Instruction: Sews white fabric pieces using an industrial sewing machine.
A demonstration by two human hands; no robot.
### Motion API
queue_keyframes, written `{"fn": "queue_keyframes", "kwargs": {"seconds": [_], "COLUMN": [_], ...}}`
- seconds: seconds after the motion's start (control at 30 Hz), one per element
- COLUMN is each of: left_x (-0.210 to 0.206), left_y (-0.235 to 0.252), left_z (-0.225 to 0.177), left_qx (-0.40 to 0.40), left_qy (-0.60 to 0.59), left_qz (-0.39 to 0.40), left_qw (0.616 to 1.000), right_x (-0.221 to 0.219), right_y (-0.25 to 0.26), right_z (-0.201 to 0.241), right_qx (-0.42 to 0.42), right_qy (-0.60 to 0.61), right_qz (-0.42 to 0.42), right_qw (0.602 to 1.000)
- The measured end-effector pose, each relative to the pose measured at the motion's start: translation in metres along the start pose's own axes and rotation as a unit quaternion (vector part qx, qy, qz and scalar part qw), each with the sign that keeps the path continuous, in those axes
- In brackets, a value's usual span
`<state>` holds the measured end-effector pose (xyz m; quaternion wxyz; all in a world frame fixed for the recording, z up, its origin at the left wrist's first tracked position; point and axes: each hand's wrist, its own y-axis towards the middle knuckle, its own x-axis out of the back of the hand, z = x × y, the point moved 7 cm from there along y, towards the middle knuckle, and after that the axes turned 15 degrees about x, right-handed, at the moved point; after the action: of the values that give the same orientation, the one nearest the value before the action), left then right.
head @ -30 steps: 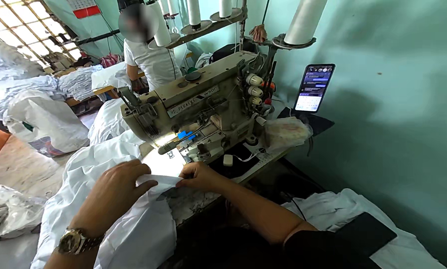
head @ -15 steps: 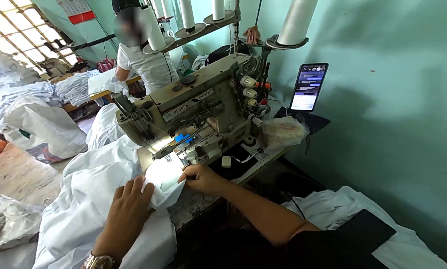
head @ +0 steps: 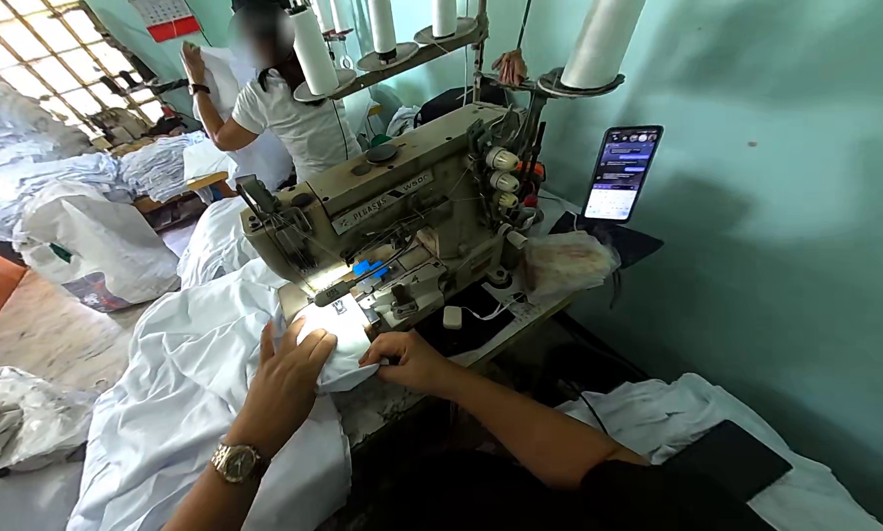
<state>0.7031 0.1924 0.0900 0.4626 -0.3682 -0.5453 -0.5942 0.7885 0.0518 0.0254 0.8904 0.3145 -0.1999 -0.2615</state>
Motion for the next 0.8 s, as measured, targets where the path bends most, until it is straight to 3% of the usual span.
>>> {"fn": "queue_keyframes", "kwargs": {"seconds": [0.57,0.8], "left_x": [0.012,0.003], "left_y": [-0.005,-0.011], "left_z": [-0.013,-0.008], "left_qx": [-0.030,0.017], "left_qy": [0.057,0.034], "left_qz": [-0.050,0.031], "left_qw": [0.997,0.999], "right_x": [0.003,0.002], "right_y": [-0.016,-0.027], "right_z": [0.011,0.010], "right_qx": [0.063,0.052], "right_qy": [-0.039,-0.076], "right_qz": [-0.024,-0.015], "right_qw": [0.997,0.996]}}
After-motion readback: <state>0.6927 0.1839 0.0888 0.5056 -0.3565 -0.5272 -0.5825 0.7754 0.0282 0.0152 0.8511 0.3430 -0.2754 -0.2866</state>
